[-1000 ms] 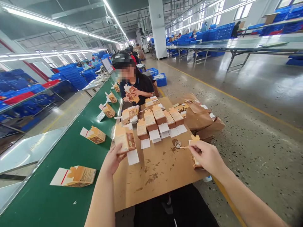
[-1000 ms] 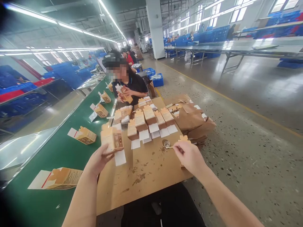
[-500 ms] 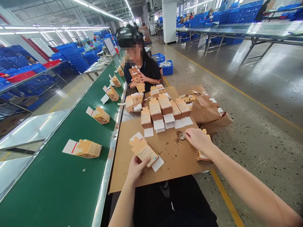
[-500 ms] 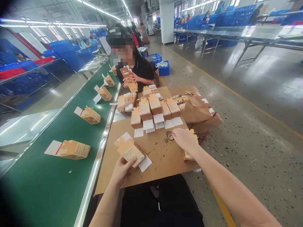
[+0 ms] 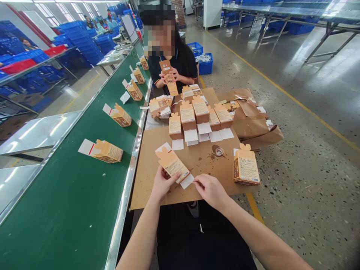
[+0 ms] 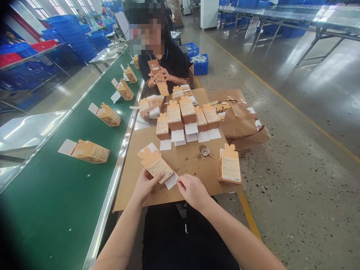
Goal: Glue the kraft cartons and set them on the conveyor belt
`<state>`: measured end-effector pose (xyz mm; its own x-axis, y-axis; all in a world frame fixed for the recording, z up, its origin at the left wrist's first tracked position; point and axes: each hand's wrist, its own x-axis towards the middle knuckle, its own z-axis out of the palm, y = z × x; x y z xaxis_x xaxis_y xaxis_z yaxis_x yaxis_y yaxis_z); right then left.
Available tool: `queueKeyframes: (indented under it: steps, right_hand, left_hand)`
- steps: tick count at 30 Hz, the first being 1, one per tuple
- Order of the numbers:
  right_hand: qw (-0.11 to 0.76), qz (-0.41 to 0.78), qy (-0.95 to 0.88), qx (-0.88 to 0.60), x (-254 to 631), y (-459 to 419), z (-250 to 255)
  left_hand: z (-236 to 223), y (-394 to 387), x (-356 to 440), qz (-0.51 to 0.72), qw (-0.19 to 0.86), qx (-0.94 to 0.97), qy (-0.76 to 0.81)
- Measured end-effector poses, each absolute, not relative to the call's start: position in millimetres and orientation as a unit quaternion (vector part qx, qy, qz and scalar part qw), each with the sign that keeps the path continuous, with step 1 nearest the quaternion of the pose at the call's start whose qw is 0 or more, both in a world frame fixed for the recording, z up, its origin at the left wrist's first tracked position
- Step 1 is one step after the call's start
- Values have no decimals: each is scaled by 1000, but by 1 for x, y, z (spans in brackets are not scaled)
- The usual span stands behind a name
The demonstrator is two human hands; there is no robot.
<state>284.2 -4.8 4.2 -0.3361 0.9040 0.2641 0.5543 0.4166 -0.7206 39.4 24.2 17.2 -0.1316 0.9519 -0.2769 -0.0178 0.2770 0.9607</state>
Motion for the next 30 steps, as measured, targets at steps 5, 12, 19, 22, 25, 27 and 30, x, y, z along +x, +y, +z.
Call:
queueKeyframes:
  steps: [5, 12, 19, 22, 25, 27, 30]
  right_hand:
    - [336, 254, -772, -476, 294, -2, 4]
    - [361, 238, -743, -511, 331, -14, 22]
    - [374, 248, -714, -537, 347, -27, 34]
    - [382, 247, -714, -532, 342, -32, 33]
    - [389, 246, -716, -525, 336, -35, 30]
    - [397, 247, -713, -523, 334, -36, 29]
    - [413, 251, -704, -520, 337, -37, 29]
  left_hand:
    - [14, 20, 43, 453, 505, 421, 603]
    - [-9, -1, 54, 465, 414, 474, 623]
    - [-4, -16, 60, 418, 345, 512, 666]
    - [0, -17, 64, 398, 344, 527, 667]
    - [0, -17, 60, 404, 304, 523, 686]
    - [2, -17, 44, 409, 254, 499, 721]
    - [13, -20, -11, 397, 156, 428, 797]
